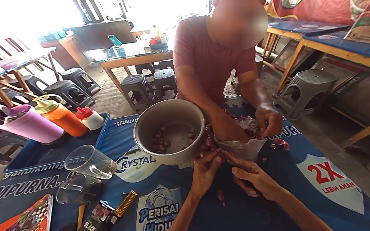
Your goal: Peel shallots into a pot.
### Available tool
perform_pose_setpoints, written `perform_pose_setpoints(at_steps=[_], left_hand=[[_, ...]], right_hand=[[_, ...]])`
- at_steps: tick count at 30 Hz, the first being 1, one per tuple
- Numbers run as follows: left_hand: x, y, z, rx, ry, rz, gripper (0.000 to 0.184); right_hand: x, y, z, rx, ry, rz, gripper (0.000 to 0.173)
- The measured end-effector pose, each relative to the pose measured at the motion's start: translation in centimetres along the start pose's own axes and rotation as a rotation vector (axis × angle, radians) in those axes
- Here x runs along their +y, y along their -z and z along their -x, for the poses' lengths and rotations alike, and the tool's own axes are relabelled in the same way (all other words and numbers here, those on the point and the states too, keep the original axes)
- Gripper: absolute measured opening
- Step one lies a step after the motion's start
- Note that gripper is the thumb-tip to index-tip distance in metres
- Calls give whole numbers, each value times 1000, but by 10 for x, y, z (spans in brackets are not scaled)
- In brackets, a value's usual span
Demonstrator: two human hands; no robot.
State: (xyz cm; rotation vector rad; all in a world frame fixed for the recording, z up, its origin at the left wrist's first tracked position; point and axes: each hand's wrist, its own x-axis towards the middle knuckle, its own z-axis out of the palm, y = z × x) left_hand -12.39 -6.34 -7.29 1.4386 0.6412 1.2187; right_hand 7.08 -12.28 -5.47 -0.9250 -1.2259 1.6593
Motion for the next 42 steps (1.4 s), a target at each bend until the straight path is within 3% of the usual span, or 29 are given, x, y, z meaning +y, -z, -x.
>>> perform_pose_setpoints(at_steps=[15,23,30,38,42], left_hand=[[-5,-6,4,44,-27,-44,21],[2,-1,0,-11,67,-57,32],[4,-7,1,65,61,14,36],[4,-2,-1,-25,103,92,30],[6,5,-4,-23,168,251,33]], right_hand=[[4,-10,-2,211,77,164,46],[-6,-6,-1,130,-119,-194,52],[-5,-10,1,168,-70,-153,48],[-6,-7,0,100,-99,-294,52],[-11,-2,2,140,-64,-290,52]])
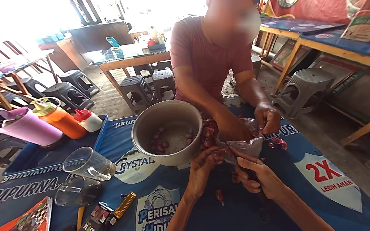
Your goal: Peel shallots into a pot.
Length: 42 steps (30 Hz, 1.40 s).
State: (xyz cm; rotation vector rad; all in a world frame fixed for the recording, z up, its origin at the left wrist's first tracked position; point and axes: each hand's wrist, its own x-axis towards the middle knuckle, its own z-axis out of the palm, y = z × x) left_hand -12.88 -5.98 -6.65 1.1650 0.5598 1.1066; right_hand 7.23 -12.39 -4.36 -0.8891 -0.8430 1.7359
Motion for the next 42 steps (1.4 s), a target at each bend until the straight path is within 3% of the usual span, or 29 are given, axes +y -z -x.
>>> perform_pose_setpoints(at_steps=[11,17,25,34,37,42], left_hand=[[0,-6,0,138,112,255,20],[0,-8,-1,169,139,316,16],[1,-12,1,188,199,310,20],[-4,-13,4,201,188,211,16],[-4,-12,4,195,152,149,18],[-6,-6,2,115,89,92,24]], right_hand=[[15,-9,-1,-67,230,433,56],[16,-7,-2,-72,241,496,60],[17,-7,-2,-33,276,567,56],[27,-3,-6,68,443,723,44],[24,-6,-5,81,395,639,44],[7,-3,-2,-13,16,161,52]])
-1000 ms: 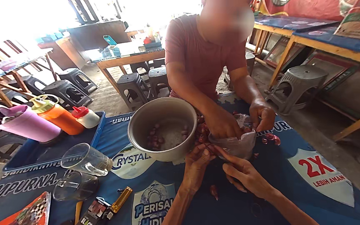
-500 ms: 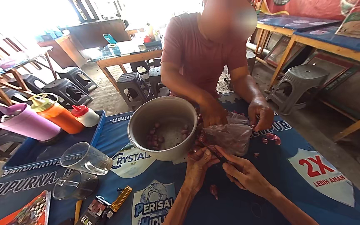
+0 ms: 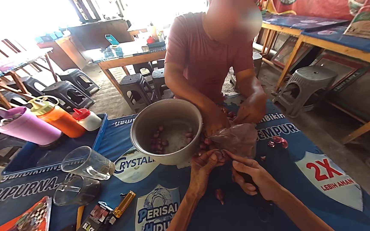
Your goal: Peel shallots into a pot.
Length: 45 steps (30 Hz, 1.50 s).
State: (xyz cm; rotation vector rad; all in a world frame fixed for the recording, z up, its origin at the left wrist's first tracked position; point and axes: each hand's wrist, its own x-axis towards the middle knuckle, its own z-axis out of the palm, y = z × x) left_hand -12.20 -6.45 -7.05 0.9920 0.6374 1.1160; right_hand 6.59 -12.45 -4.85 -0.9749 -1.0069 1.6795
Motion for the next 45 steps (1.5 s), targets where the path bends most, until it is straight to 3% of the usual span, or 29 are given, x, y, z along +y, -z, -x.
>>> perform_pose_setpoints(at_steps=[2,9,16,19,25,30,36,45], left_hand=[[0,1,-1,-6,-9,5,24],[-4,5,-2,45,-41,-38,18],[-8,3,0,71,-89,-30,18],[-7,2,0,63,-92,-39,18],[-3,2,-1,5,-75,-34,25],[2,3,-1,-33,-26,16,29],[8,0,-3,-29,105,191,37],[6,-4,0,-4,120,133,30]], right_hand=[[-1,2,1,-43,-9,-34,53],[7,-2,-1,-38,186,366,57],[11,-1,-2,13,219,378,50],[9,-2,-1,22,185,320,49],[-2,2,1,-36,-54,-62,52],[-4,3,1,-31,-25,-140,53],[2,-2,2,15,178,174,51],[16,-1,-4,59,328,585,54]])
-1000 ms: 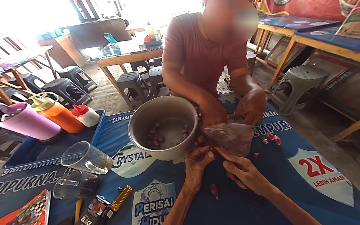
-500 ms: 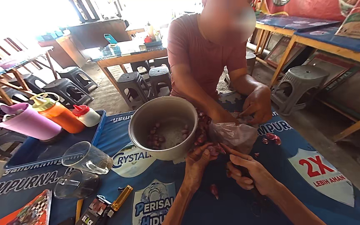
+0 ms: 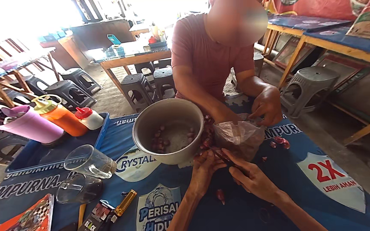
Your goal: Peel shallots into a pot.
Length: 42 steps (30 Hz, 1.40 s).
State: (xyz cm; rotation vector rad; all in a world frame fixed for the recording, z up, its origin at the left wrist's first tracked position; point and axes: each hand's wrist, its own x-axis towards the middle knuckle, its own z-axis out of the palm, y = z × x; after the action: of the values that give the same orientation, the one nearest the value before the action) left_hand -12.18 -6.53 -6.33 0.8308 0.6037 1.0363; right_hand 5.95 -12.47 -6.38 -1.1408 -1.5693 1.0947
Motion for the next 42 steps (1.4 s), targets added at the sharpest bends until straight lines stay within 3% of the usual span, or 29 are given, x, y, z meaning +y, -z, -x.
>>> perform_pose_setpoints(at_steps=[17,22,25,36,42], left_hand=[[-11,1,0,50,-146,-214,23],[-6,7,-3,-49,-135,-231,28],[-4,7,-3,-91,-126,-225,34],[-5,13,-5,-174,-166,-307,44],[-9,13,-3,-147,-250,-445,32]], right_hand=[[4,-9,1,147,52,115,43],[-15,3,1,21,-247,-363,48],[-17,8,0,-17,-328,-484,48],[-17,8,0,7,-312,-492,51],[-11,5,1,-95,-169,-260,55]])
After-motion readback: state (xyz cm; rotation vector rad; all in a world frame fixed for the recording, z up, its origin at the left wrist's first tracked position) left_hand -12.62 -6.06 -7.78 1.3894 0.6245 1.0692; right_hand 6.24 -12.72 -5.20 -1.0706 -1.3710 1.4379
